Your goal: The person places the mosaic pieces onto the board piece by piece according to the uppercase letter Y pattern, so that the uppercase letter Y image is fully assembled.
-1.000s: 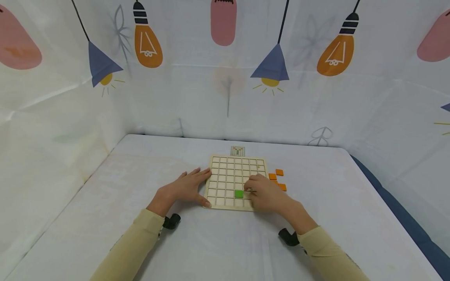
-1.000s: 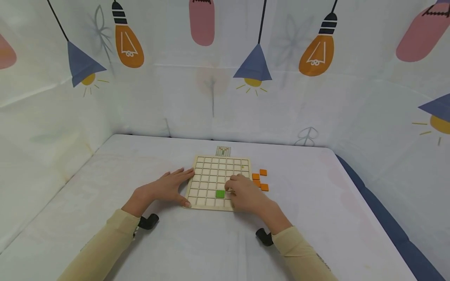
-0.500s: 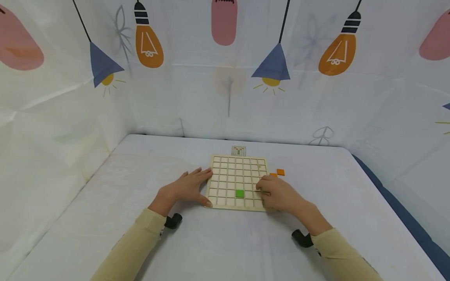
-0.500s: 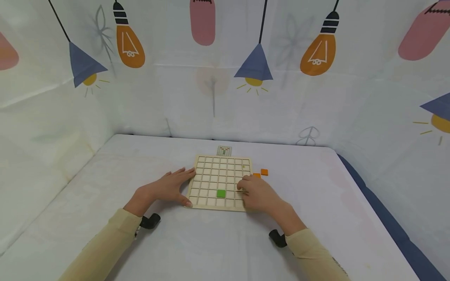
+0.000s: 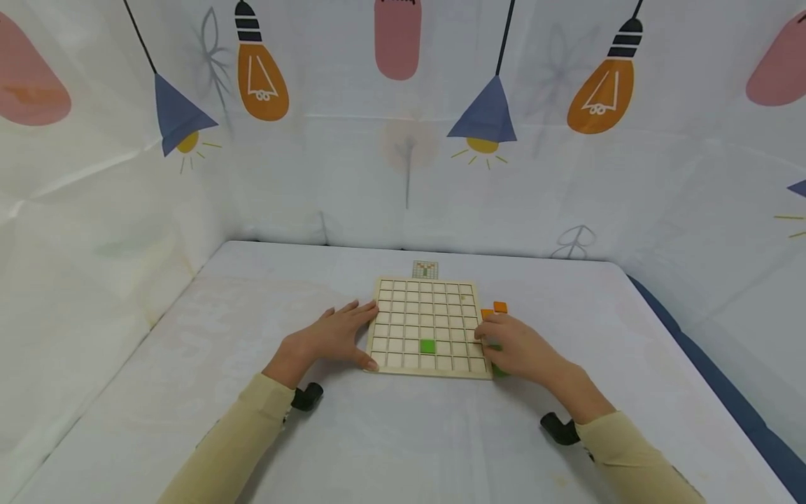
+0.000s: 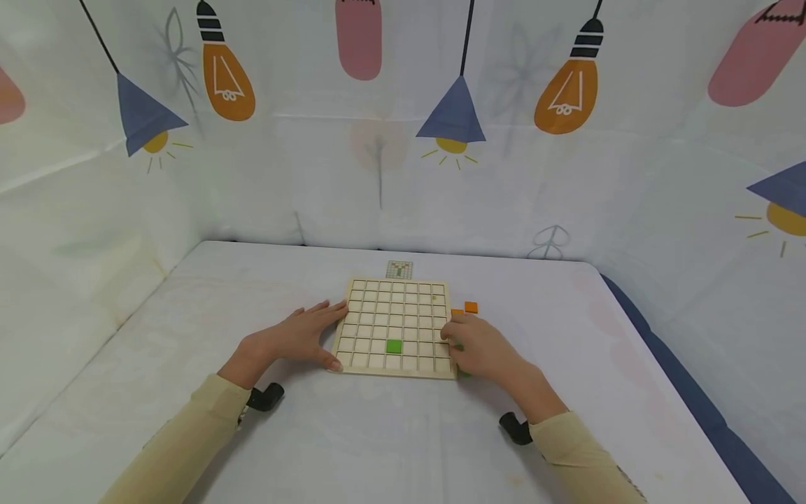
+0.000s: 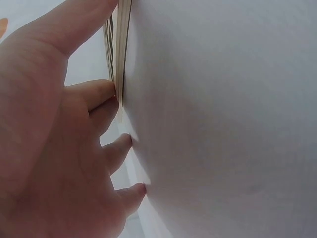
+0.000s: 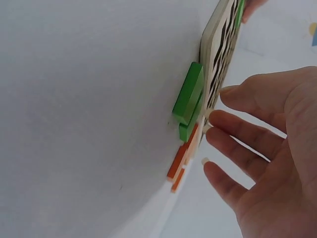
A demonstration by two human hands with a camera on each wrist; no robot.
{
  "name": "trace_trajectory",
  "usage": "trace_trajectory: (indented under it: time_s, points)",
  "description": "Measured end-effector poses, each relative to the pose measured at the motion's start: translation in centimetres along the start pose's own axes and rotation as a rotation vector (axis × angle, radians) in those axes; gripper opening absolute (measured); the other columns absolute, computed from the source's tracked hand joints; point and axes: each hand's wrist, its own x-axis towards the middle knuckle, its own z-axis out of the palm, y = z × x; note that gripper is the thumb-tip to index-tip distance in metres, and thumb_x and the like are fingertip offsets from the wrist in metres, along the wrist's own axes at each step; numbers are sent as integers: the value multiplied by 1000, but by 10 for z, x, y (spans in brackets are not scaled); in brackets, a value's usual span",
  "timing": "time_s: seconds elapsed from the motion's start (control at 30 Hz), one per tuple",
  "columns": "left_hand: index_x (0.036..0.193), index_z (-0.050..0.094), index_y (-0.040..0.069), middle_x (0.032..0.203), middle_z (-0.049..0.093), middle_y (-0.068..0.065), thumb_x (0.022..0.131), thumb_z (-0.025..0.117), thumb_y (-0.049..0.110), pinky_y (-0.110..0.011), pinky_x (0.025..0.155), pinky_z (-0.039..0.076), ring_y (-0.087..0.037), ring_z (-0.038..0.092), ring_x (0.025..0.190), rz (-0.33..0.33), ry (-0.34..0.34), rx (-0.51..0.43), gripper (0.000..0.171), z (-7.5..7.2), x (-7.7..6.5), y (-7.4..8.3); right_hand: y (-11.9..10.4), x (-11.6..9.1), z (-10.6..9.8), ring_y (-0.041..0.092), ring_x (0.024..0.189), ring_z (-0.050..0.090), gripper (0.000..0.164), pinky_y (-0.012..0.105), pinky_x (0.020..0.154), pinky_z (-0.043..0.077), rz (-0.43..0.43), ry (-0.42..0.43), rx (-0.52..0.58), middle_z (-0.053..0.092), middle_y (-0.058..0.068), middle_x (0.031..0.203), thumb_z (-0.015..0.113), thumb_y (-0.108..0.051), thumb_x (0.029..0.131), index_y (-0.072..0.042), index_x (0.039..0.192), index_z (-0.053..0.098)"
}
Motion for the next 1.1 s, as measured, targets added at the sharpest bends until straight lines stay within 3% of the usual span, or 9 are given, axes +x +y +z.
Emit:
trace_trajectory:
  time_s: [0.33,0.7,1.1]
  points:
    - [160,22,16,168,18,1,71,80,64,-66,121,13,-32,11,156,7,-8,7,116,-1,0,0,7,-12,-2,17,101,63,22,39,88,55,32,-15,-2,68,-4,102,71,-2,82,-16,100,73]
    - [160,22,16,168,18,1,72,79,64,-66,120,14,-33,12,156,7,-6,10,115,0,-1,-1,14,-17,1,9,85,52,22,29,76,51,37,-18,-8,63,-9,92,76,-5,82,-20,98,73]
    - [160,21,17,168,17,1,72,79,64,-65,121,13,-32,11,156,8,-7,12,115,2,-1,-2,12,-17,3,9,89,54,22,34,81,54,25,-1,-30,63,-7,95,77,-2,80,-18,93,73]
